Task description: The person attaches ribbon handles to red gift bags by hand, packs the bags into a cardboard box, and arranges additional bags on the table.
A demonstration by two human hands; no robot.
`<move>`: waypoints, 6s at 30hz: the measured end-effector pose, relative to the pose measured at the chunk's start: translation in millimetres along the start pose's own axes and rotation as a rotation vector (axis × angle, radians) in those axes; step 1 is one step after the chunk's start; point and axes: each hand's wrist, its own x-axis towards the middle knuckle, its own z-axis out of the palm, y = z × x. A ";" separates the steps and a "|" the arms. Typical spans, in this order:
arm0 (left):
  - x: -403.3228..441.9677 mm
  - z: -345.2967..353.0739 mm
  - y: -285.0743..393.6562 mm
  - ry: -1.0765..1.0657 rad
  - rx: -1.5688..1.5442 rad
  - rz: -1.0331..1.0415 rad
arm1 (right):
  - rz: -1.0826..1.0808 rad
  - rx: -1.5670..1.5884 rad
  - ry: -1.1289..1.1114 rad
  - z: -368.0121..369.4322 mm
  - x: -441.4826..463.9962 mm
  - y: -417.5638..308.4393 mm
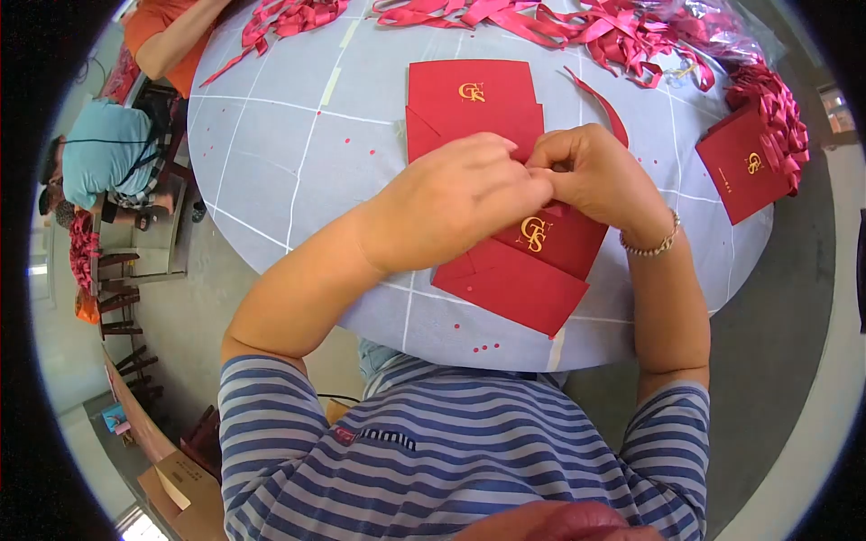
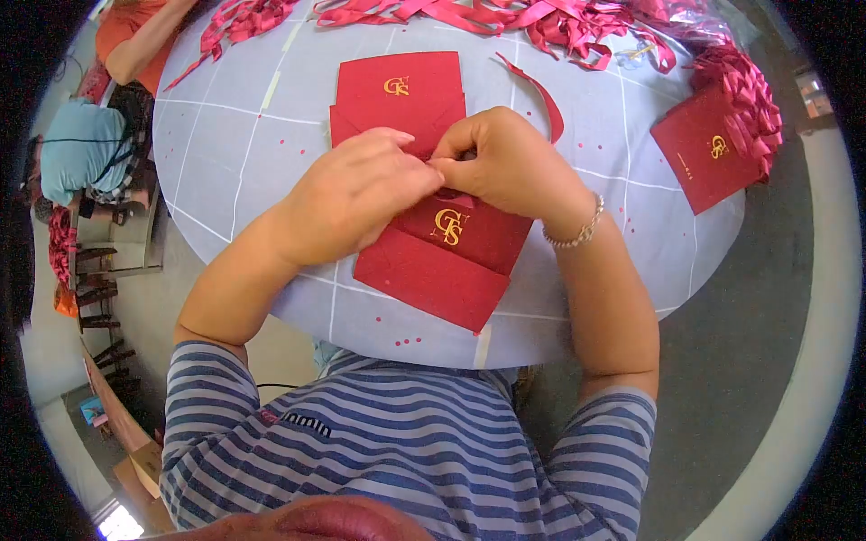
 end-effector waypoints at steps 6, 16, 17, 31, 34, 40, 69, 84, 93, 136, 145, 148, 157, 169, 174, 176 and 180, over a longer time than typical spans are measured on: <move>1.9 -3.8 5.8 -0.043 -0.317 -0.382 | -0.119 -0.021 0.590 4.0 12.2 7.8; -6.5 -18.3 -19.5 -0.069 -0.183 -0.599 | -0.245 -0.223 0.182 -10.1 1.4 7.3; -6.3 -17.6 -19.5 -0.073 -0.183 -0.598 | -0.245 -0.220 0.184 -7.8 3.1 11.5; 1.3 -4.6 -26.1 -0.165 -0.205 -0.671 | 0.375 -0.718 0.614 -45.6 15.7 34.7; 11.1 -3.5 -14.3 -0.200 -0.191 -0.732 | 0.293 -0.802 0.747 -35.8 21.2 53.3; 7.9 10.4 -13.8 -0.045 -0.522 -0.851 | -0.044 -0.191 0.678 -38.8 25.6 65.8; 10.3 -4.4 -28.8 -0.169 -0.511 -0.926 | 0.012 0.376 0.331 7.7 0.2 3.5; 2.8 -7.8 -25.9 0.002 -0.349 -0.870 | -0.255 -0.158 0.550 32.0 7.9 12.6; 5.8 -5.1 -22.9 -0.027 -0.299 -0.842 | -0.328 -0.277 0.566 31.9 11.1 16.1; 13.7 -19.9 -4.5 -0.216 -0.400 -0.348 | 0.138 0.633 0.429 -43.8 17.9 58.1; 11.0 -23.7 0.1 0.187 -0.555 -0.323 | 0.031 0.424 0.261 -20.8 9.4 28.4; 0.2 -11.9 -18.7 0.670 -1.009 -0.311 | 0.008 0.451 0.299 -19.9 9.7 25.5; -26.7 -17.7 -113.6 0.797 -1.199 -0.981 | 0.082 -0.370 0.915 -64.2 16.3 72.3; -20.0 -73.9 -69.6 -0.407 -0.494 -0.652 | 0.105 -1.198 0.741 -120.3 34.1 109.6; -19.8 -55.7 -77.6 -0.400 -0.426 -0.694 | 0.068 -0.776 0.687 -122.5 26.2 107.9; -16.1 -41.2 -74.8 -0.252 -0.581 -0.822 | 0.096 -0.210 0.587 -89.6 22.2 54.2; -7.4 -19.6 -67.4 0.142 -0.764 -1.046 | -0.088 0.005 0.414 -44.1 10.9 -9.6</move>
